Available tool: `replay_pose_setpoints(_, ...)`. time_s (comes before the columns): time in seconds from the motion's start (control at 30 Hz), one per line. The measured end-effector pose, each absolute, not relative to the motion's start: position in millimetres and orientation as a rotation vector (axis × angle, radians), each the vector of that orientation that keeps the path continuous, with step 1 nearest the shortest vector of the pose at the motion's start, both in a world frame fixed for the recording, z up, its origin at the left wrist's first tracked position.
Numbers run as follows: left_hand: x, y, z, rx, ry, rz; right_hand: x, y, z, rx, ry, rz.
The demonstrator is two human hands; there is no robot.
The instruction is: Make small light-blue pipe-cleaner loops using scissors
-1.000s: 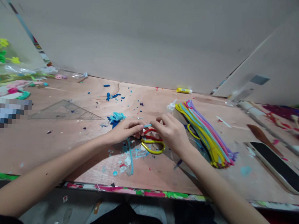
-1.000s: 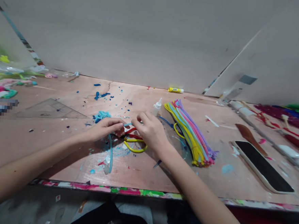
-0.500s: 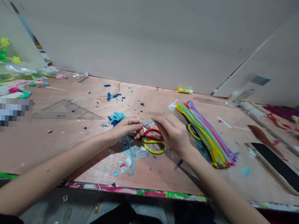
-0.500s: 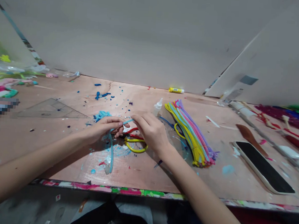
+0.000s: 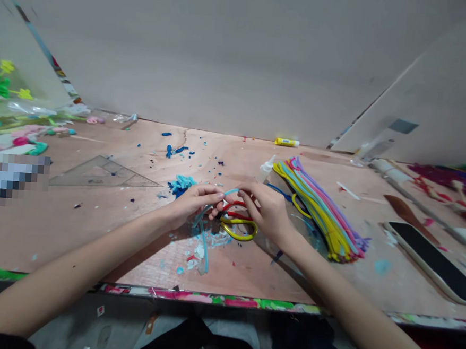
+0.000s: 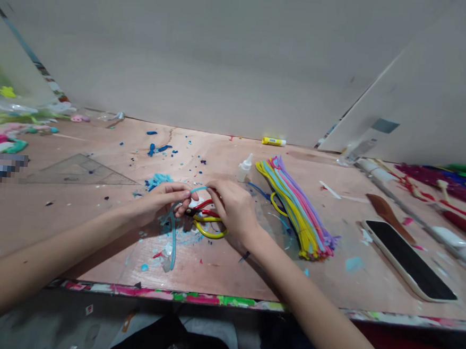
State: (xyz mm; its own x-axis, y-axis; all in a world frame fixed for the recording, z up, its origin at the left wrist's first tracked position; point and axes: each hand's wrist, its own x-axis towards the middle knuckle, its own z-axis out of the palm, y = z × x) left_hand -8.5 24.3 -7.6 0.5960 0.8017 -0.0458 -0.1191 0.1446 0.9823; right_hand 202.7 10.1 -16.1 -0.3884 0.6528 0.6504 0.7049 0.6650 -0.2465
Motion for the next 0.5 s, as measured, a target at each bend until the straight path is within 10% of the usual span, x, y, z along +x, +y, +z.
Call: replay_pose_setpoints(0.5,-5,24,-13,1.203,0.668,0.912,178,-5,-9,-1.058,-1.891,0.719)
